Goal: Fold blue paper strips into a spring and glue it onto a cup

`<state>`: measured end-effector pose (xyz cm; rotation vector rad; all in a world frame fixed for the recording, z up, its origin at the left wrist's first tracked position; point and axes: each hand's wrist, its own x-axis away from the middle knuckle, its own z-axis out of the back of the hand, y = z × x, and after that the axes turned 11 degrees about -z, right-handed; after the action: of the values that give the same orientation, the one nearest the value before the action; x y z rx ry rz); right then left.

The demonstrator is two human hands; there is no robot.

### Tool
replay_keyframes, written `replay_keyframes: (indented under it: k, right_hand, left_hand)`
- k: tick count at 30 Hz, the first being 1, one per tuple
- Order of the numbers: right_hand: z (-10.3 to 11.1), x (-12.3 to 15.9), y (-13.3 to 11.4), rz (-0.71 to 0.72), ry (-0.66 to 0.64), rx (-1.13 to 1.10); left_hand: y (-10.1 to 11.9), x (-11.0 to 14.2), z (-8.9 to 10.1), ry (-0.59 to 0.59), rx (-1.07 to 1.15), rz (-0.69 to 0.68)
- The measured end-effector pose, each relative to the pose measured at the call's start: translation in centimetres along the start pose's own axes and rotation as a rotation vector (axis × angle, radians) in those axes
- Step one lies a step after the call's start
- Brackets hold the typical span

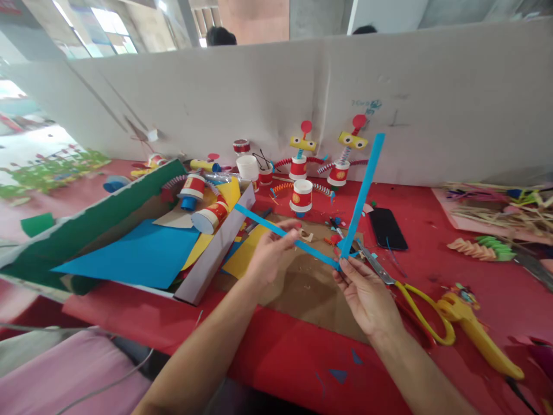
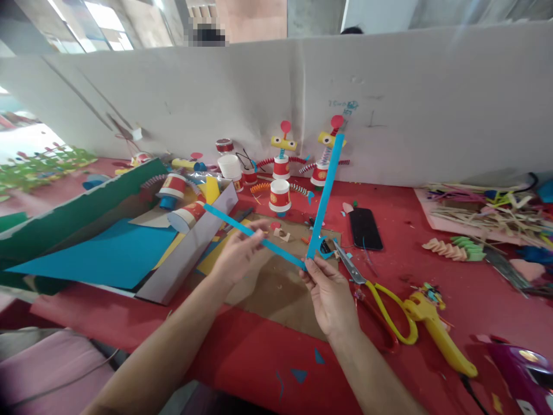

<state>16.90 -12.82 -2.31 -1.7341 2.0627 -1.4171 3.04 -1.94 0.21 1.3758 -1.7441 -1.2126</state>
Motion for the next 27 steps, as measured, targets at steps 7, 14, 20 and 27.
replay_keyframes:
  k: [7, 14, 20, 27]
  right_hand:
    - [0.4, -0.6, -0.7, -0.093, 0.018, -0.097]
    - [0.3, -0.6, -1.3, -0.05, -0.037, -0.09]
    - [0.2, 0.1, -1.2, 0.082, -0.117, 0.356]
    - [-0.2, 0.5, -1.6, -0.09, -0.141, 0.204]
  left_hand:
    - [-1.6, 2.3, -3.3, -0.11, -0.102, 0.227]
    - [-1.9, 1.8, -4.0, -0.05, 0.159, 0.166]
    - [-3.0, 2.5, -3.1, -0.176, 0.186, 0.234]
    - [-2.2, 2.1, -3.1, -0.013, 0.088, 0.147]
